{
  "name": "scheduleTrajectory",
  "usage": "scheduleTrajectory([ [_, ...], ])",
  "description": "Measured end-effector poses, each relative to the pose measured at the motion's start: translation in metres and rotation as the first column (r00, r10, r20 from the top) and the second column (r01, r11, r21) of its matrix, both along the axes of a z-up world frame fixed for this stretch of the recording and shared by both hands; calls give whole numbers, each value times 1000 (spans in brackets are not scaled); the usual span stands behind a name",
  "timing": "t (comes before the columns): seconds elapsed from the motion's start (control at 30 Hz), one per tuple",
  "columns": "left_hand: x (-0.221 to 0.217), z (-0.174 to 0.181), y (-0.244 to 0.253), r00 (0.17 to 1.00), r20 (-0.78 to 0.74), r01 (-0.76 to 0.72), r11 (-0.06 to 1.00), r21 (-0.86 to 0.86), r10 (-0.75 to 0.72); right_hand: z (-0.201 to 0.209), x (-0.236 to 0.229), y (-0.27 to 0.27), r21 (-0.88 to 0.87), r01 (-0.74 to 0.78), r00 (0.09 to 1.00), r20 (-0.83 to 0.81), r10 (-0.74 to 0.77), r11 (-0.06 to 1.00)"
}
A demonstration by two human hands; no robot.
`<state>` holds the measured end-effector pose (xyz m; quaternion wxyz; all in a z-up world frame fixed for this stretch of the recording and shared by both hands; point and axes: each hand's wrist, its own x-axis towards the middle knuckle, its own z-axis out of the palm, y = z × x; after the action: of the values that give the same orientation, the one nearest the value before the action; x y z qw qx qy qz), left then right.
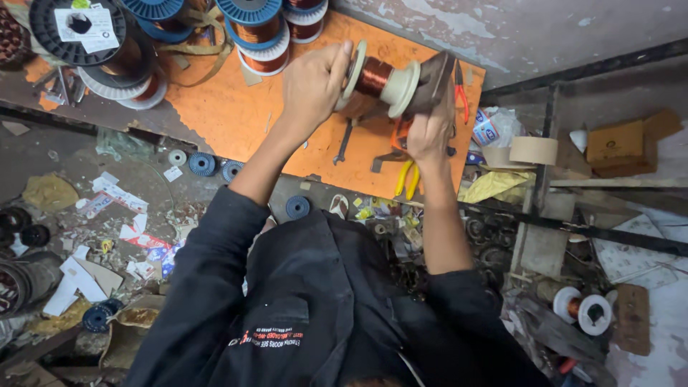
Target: The person operates a hand-cranked winding machine to wrap copper wire onto a spool. They then remove the wound spool, unwind the wire by hand, and place the empty spool back on the machine.
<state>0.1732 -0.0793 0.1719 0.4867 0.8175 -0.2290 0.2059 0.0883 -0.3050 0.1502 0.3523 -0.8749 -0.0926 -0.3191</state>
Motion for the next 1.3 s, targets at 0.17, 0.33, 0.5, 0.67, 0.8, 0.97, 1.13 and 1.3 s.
scheduleTrajectory([
  [0.17,-3,3,-12,983,-173,-88,987,-135,64,-10,7,-14,-11,-50,999,8,51,999],
  [0.33,-2,-3,-10,992,-76,-109,991,-79,104,-24,13,-19,-20,-18,1000,-18,17,1000],
  [0.5,6,-29,-9,972,-220,-123,981,-151,88,-17,19,-21,-120,-77,989,114,91,990],
  [0.67,2,-45,-17,919,-323,-16,798,-603,-225,3,21,-28,-19,-110,993,-52,109,994],
  [0.8,2,-33,-13,979,-152,73,931,-358,-135,5,22,-28,97,-99,983,-145,113,990],
  [0.97,2,-6,-7,997,-8,74,986,-148,-76,9,24,-21,278,-238,964,-49,261,931],
  [1.13,-12,1,-8,998,-28,42,984,-174,-48,15,14,-15,254,-113,971,-177,161,960],
  [1.3,-13,-1,-7,999,38,32,988,-149,-27,11,6,-15,199,-3,938,-340,72,980],
])
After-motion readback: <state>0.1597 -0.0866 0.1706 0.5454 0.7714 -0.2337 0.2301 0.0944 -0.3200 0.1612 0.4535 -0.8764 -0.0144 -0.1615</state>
